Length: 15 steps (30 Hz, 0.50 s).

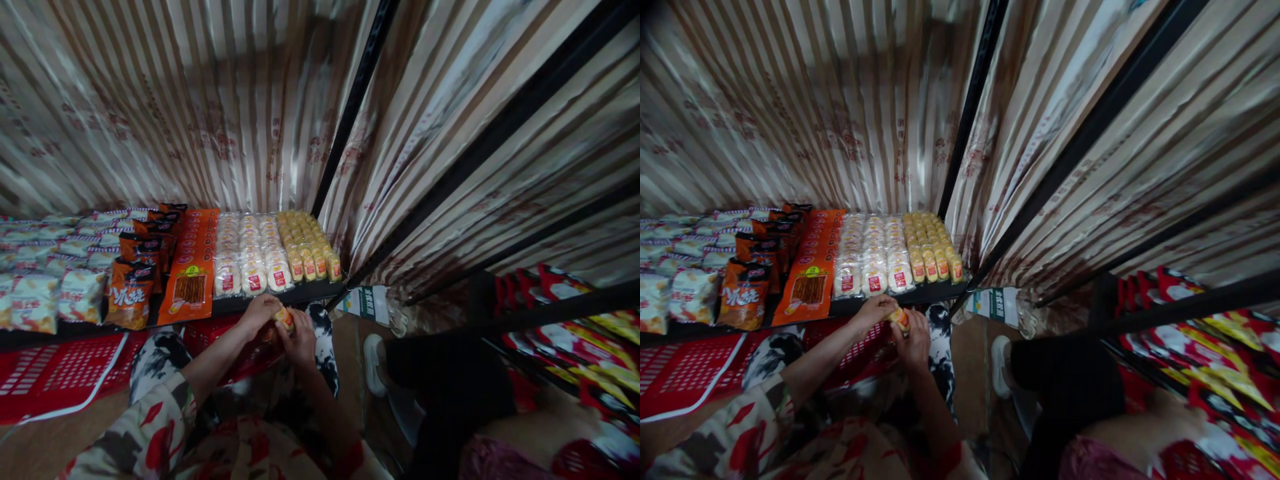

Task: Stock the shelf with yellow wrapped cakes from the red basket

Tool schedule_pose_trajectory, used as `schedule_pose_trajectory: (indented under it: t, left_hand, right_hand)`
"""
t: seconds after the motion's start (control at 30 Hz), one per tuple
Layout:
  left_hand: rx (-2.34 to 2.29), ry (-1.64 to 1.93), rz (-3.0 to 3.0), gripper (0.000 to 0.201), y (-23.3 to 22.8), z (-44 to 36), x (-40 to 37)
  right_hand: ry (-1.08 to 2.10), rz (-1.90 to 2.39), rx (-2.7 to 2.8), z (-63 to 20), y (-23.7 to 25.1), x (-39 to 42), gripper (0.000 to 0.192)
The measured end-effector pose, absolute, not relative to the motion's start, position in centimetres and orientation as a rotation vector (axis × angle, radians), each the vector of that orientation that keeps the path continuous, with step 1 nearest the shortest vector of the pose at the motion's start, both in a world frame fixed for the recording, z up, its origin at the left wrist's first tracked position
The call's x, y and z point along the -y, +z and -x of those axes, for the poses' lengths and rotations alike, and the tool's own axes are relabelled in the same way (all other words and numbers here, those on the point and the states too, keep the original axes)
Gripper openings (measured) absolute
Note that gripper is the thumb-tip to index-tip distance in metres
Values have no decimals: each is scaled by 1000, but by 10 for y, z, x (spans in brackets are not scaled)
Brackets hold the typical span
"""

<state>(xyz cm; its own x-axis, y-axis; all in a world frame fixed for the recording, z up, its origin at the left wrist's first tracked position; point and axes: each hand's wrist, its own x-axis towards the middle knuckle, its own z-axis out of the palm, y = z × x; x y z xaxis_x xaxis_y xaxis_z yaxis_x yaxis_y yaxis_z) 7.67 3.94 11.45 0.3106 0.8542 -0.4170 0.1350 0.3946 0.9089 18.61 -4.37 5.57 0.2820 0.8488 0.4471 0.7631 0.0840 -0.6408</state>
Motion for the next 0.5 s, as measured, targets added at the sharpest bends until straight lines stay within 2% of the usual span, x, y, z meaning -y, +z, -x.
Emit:
schedule_pose_trajectory:
  t: [0.23, 0.5]
  left_hand:
    - [-1195, 764, -1021, 24, 112, -99, -36]
    - [-1186, 821, -1081, 11, 115, -124, -36]
  right_hand:
    - [92, 1819, 1369, -198, 62, 37, 37]
    - [43, 1922, 1261, -211, 66, 24, 35]
